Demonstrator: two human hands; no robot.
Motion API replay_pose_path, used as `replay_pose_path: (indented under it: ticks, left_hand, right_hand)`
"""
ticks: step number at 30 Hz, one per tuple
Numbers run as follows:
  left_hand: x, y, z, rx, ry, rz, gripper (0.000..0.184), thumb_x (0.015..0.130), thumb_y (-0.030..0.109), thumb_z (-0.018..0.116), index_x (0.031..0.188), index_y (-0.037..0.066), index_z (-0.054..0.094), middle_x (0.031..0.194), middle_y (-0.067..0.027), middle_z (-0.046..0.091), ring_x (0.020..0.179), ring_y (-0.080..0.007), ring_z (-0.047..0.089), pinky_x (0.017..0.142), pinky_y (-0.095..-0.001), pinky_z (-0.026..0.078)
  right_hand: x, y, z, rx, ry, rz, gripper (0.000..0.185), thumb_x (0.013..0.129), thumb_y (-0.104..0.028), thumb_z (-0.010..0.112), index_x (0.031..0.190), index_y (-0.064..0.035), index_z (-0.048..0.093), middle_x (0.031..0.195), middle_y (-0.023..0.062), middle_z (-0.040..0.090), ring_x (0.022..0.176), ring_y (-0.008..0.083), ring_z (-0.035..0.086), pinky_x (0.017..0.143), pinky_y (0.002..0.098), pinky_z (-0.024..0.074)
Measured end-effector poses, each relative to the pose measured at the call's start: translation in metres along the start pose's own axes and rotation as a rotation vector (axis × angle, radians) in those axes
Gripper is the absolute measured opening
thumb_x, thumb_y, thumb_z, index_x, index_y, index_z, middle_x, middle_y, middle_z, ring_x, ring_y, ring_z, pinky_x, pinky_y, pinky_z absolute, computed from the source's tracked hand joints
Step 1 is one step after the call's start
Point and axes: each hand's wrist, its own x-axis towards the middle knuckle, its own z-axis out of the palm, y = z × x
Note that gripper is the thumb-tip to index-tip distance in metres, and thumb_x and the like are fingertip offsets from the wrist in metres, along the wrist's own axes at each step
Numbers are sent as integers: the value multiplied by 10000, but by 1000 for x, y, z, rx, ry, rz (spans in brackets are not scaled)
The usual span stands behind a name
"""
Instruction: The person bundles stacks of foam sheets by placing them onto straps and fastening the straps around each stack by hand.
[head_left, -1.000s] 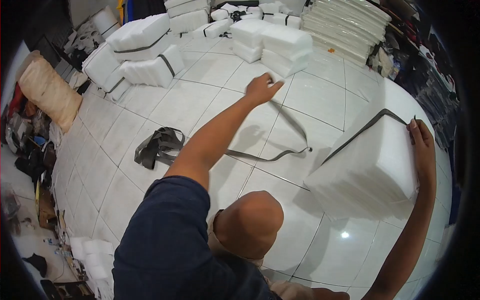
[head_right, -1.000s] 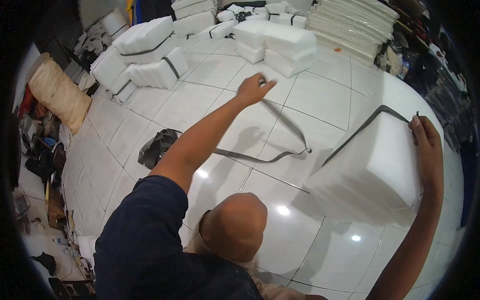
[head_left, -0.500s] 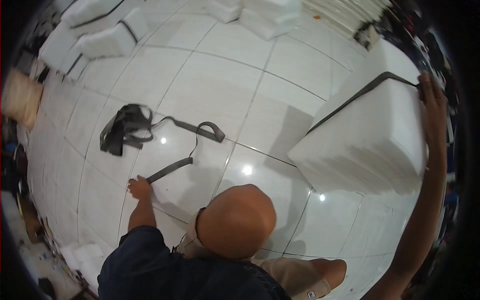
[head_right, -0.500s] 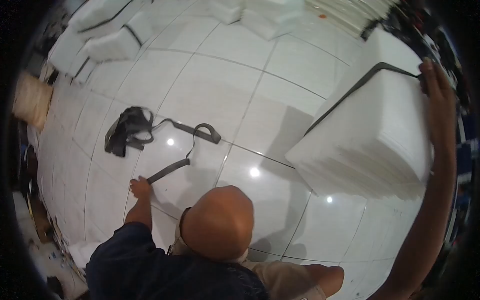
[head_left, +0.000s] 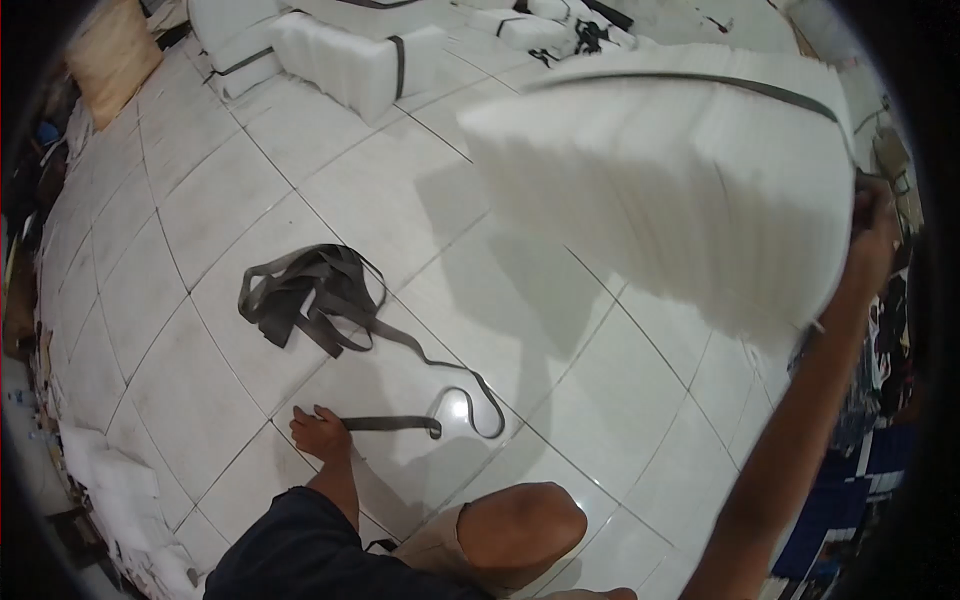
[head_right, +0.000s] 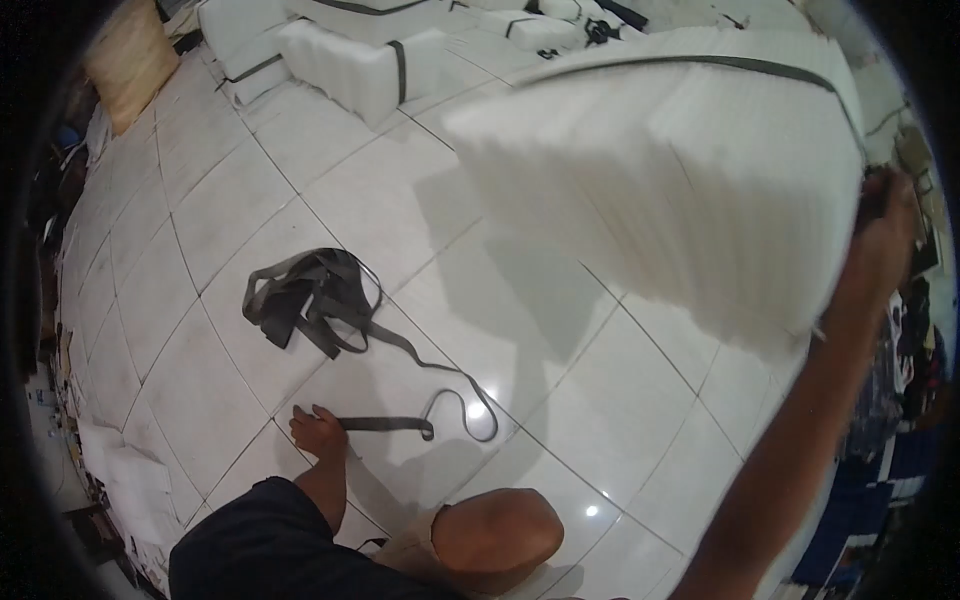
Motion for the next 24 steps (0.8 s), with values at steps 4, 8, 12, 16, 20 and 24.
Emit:
replay_pose_path:
  ticks: [4,8,12,16,20,24]
  left_hand:
    - [1,-2,4,-28,19,12,459,857,289,524,1202,-10,483,947,-172,522,845,-353,518,720,-475,388]
    - [3,-3,4,-2,-51,-5,487,853,308,524,1220,-7,473,970,-177,514,875,-349,507,736,-467,384]
    - [2,-2,5,-8,-44,-15,503,848,312,530,1239,2,468,996,-172,511,897,-354,503,758,-465,384]
    - [3,-1,4,12,-46,21,495,854,311,521,1240,5,472,983,-172,513,886,-357,507,751,-475,390]
    - [1,-7,13,27,2,75,494,855,325,527,1228,1,490,951,-202,537,853,-381,533,704,-492,410]
    - [9,-90,95,265,-125,447,481,861,314,531,1227,5,497,1034,-244,558,953,-395,551,807,-490,435]
  right_hand:
    - [-26,154,92,358,-25,253,269,964,-275,469,909,-49,604,771,23,563,741,139,522,705,256,417]
    - [-174,206,153,-14,-449,535,563,926,-76,523,1426,-24,270,1377,183,431,1288,245,405,1040,353,355]
    - [-268,190,149,-21,-940,721,542,896,-168,616,1367,-9,399,1248,164,556,1119,206,540,961,327,427]
    - [-315,179,117,-175,-1338,541,449,856,-327,663,1203,-57,575,1060,114,648,943,214,617,844,333,486]
    - [-343,165,42,-398,-1495,553,492,848,-438,624,1199,-96,581,1105,124,640,1021,309,604,866,395,476]
    - [-356,169,-65,-633,-1410,687,496,857,-461,597,1208,-111,575,1135,125,627,1063,315,584,894,410,464]
